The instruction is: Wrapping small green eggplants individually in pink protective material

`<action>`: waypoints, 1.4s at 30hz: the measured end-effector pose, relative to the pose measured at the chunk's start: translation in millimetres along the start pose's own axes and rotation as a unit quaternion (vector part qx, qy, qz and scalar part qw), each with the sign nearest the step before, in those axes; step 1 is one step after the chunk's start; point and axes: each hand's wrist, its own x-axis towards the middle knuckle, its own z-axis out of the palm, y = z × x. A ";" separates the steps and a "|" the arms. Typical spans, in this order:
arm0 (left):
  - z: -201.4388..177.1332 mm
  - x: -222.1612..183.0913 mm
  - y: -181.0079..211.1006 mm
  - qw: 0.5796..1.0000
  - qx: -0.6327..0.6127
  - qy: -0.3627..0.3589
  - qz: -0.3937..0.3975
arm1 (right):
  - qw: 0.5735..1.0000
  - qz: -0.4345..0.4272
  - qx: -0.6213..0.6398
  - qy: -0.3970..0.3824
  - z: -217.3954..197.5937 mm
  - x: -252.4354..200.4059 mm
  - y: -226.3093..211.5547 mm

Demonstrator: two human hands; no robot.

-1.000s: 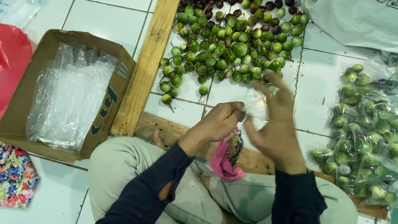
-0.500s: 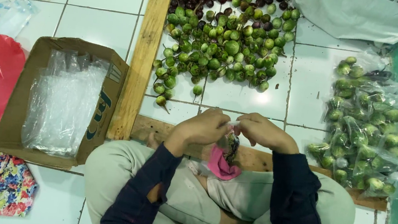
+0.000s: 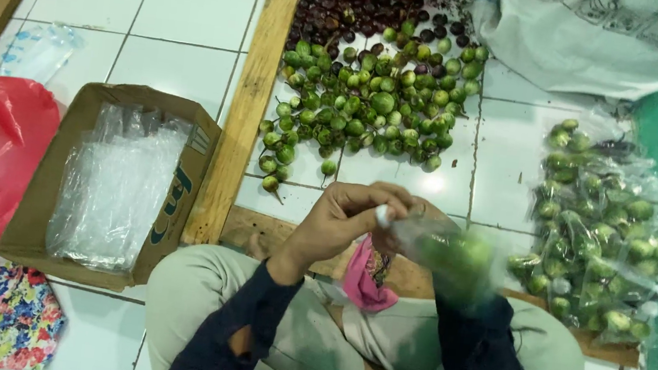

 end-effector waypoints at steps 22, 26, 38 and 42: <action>-44.0 -0.2 -73.6 0.952 0.246 0.183 -0.003 | 0.750 -0.143 -0.610 0.211 45.7 13.6 -9.7; -49.3 0.0 -78.1 0.947 0.255 0.196 -0.012 | 0.712 -0.192 -0.630 0.243 30.6 14.7 6.4; -31.0 4.1 -68.1 0.949 0.247 0.194 0.039 | 0.812 -0.220 -0.439 0.316 37.8 10.5 -3.6; -45.6 0.3 -88.4 0.964 0.166 0.207 0.017 | 0.835 -0.214 -0.406 0.305 34.4 15.3 3.8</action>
